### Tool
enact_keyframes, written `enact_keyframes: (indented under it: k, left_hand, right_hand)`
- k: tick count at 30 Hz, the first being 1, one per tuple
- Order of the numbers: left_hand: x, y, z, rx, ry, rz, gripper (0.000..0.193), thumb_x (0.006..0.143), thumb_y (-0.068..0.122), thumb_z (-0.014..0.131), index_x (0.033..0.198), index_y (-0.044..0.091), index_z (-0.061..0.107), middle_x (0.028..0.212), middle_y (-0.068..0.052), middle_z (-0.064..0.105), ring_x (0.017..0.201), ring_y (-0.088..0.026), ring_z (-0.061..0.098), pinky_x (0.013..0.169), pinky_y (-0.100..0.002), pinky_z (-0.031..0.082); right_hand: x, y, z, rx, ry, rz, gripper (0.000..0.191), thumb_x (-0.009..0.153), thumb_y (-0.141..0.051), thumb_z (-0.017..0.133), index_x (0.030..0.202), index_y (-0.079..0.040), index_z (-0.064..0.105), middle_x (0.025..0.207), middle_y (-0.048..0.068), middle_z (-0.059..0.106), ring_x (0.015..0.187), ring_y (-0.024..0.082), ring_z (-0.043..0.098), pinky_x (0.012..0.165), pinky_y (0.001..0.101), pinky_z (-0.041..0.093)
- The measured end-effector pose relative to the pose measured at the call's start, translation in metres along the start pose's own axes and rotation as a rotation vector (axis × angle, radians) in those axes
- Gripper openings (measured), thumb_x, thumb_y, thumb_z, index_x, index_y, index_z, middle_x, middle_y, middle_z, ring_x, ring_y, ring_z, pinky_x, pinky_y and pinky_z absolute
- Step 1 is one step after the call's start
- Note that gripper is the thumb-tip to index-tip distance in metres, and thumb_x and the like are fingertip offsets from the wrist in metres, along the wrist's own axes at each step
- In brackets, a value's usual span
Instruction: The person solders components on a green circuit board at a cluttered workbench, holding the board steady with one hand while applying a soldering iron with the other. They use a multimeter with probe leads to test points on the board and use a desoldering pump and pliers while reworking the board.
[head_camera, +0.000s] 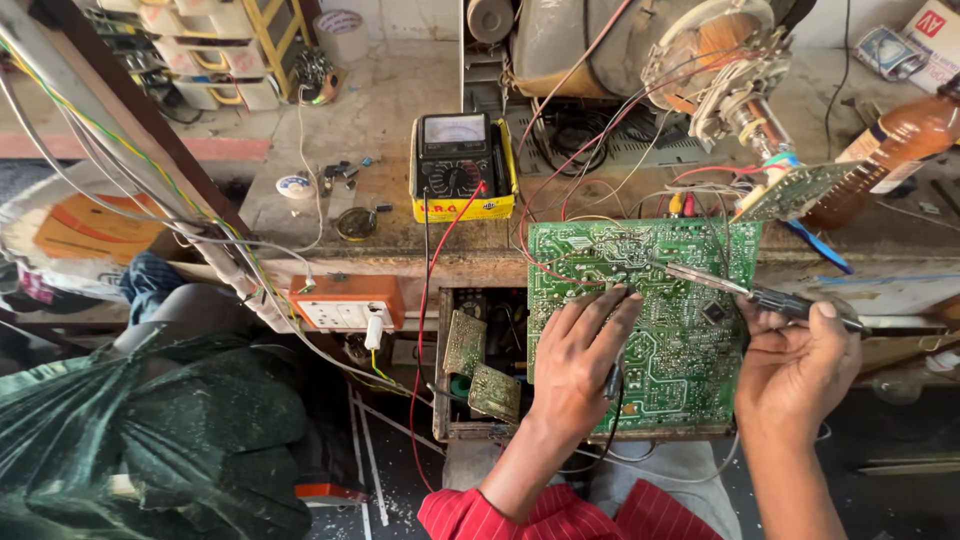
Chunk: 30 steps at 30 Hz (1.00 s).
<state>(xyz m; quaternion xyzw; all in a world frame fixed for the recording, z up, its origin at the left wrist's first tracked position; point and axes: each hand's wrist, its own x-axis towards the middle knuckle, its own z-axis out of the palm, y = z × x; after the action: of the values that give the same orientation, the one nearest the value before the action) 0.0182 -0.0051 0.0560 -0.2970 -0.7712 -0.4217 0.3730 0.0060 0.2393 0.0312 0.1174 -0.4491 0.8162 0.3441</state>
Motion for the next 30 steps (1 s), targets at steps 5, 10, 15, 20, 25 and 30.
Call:
enact_keyframes:
  k: [5, 10, 15, 20, 25, 30]
  left_hand:
    - [-0.003, -0.003, 0.003, -0.031, 0.014, -0.027, 0.061, 0.082, -0.003, 0.062, 0.143, 0.003, 0.057, 0.141, -0.016, 0.061, 0.124, -0.036, 0.060, 0.102, -0.046, 0.048]
    - [-0.004, -0.004, 0.000, -0.061, 0.012, -0.029, 0.062, 0.082, -0.004, 0.060, 0.143, 0.003, 0.056, 0.142, -0.018, 0.061, 0.123, -0.037, 0.060, 0.102, -0.046, 0.048]
    - [-0.005, -0.005, 0.000, -0.065, 0.014, -0.033, 0.061, 0.084, -0.002, 0.061, 0.144, 0.003, 0.055, 0.143, -0.017, 0.060, 0.123, -0.037, 0.060, 0.101, -0.046, 0.048]
    - [-0.006, -0.007, 0.002, -0.067, 0.014, -0.030, 0.062, 0.084, -0.001, 0.061, 0.145, 0.003, 0.055, 0.143, -0.017, 0.060, 0.124, -0.037, 0.060, 0.101, -0.047, 0.048]
    - [-0.007, -0.007, 0.003, -0.068, 0.013, -0.033, 0.062, 0.084, -0.001, 0.061, 0.145, 0.004, 0.055, 0.143, -0.017, 0.060, 0.124, -0.037, 0.060, 0.101, -0.046, 0.049]
    - [-0.007, -0.006, 0.002, -0.073, 0.010, -0.036, 0.062, 0.084, -0.002, 0.061, 0.145, 0.003, 0.055, 0.143, -0.017, 0.060, 0.123, -0.037, 0.060, 0.101, -0.046, 0.048]
  right_hand:
    - [0.002, 0.006, -0.007, 0.025, 0.013, 0.007, 0.021, 0.115, -0.011, 0.055, 0.097, 0.000, 0.054, 0.091, 0.012, 0.062, 0.082, 0.020, 0.057, 0.099, 0.0423, 0.053]
    - [0.002, 0.007, -0.008, -0.036, -0.013, -0.002, 0.022, 0.115, -0.013, 0.053, 0.097, 0.001, 0.055, 0.090, 0.012, 0.062, 0.087, 0.020, 0.061, 0.103, 0.0441, 0.055]
    - [0.001, 0.006, -0.005, -0.021, -0.014, 0.006, 0.019, 0.115, -0.012, 0.053, 0.102, 0.001, 0.055, 0.091, 0.012, 0.061, 0.083, 0.018, 0.057, 0.103, 0.0444, 0.054]
    - [0.001, 0.006, -0.006, -0.026, -0.030, 0.010, 0.020, 0.115, -0.013, 0.054, 0.102, 0.001, 0.055, 0.091, 0.012, 0.061, 0.084, 0.019, 0.058, 0.105, 0.0451, 0.054]
    - [0.002, 0.007, -0.010, -0.025, -0.028, 0.013, 0.020, 0.115, -0.014, 0.054, 0.102, 0.000, 0.054, 0.092, 0.013, 0.063, 0.085, 0.021, 0.060, 0.106, 0.0450, 0.054]
    - [0.003, 0.011, -0.018, -0.015, -0.014, 0.018, 0.019, 0.115, -0.014, 0.054, 0.103, 0.001, 0.055, 0.093, 0.013, 0.063, 0.086, 0.021, 0.060, 0.104, 0.0442, 0.054]
